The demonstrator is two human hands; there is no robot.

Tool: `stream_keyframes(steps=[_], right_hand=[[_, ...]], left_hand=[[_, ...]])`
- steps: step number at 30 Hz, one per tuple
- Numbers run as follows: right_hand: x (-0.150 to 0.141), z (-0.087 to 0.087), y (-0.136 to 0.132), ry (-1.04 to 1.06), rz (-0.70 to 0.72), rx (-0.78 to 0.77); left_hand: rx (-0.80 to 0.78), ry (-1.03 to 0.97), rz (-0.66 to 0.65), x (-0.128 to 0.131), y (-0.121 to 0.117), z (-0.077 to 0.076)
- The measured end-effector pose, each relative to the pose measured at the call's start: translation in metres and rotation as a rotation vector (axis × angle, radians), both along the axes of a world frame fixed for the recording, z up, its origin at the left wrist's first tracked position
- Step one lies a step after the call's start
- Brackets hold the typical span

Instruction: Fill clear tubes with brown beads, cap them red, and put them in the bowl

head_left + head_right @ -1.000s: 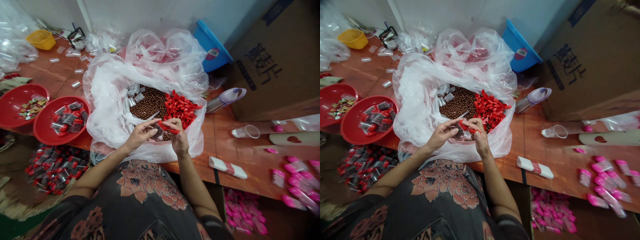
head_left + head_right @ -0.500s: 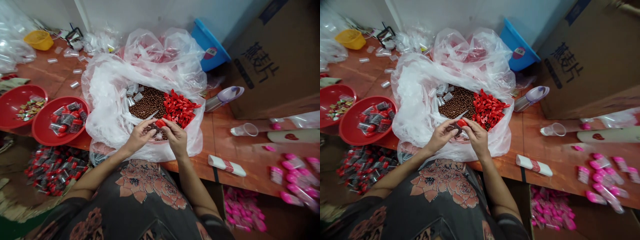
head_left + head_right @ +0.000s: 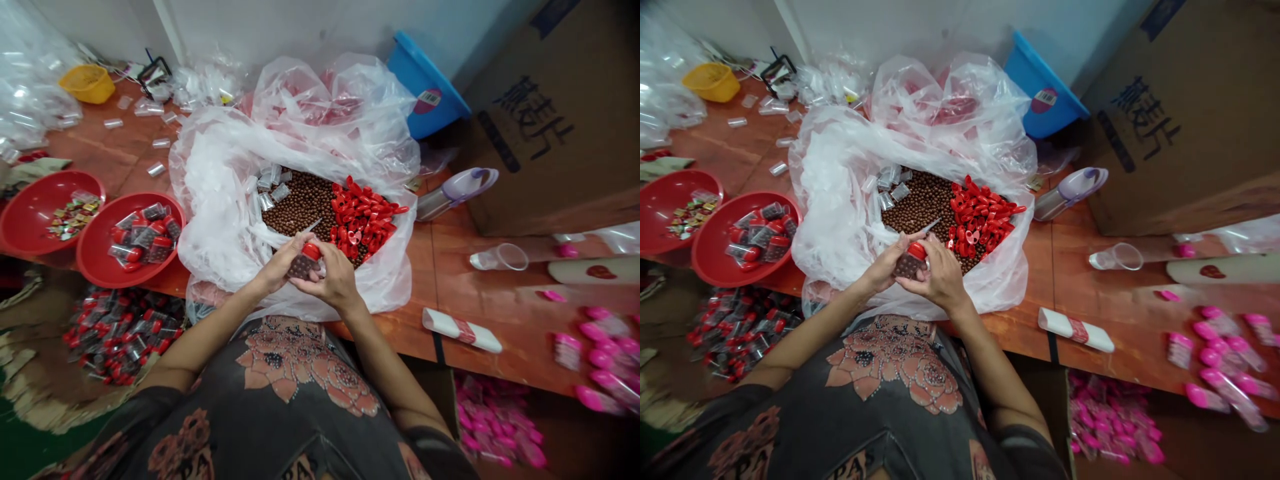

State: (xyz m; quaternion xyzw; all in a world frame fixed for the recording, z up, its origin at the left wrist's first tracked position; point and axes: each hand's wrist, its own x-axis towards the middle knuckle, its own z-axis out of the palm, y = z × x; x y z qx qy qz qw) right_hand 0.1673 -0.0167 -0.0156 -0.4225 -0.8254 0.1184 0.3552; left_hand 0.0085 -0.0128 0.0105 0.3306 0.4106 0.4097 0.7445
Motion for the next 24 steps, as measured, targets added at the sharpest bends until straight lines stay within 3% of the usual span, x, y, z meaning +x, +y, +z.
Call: stream_keyframes(steps=[6,9,12,17,24], right_hand=[[-0.003,0.008,0.0,-0.123,0.057,-0.014],[-0.001,0.01,0.002,-0.154,0.083,0.017],[-0.002,0.005,0.004,-0.16,0.081,0.071],[-0.005,-0.006,0.004,-0.155,0.103,0.031],[-0.009,-0.01,-0.001,-0.122,0.123,0.016]], left_hand=[[-0.011,0.093,0.12,0.008,-0.005,-0.004],[-0.026,0.077,0.069,0.007,-0.006,-0.002],[-0.069,0.073,0.041,0.007,-0.006,-0.001],[-0.051,0.061,0.166,0.011,-0.009,-0.004],[-0.099,0.075,0.133,0.01,-0.017,-0.008]])
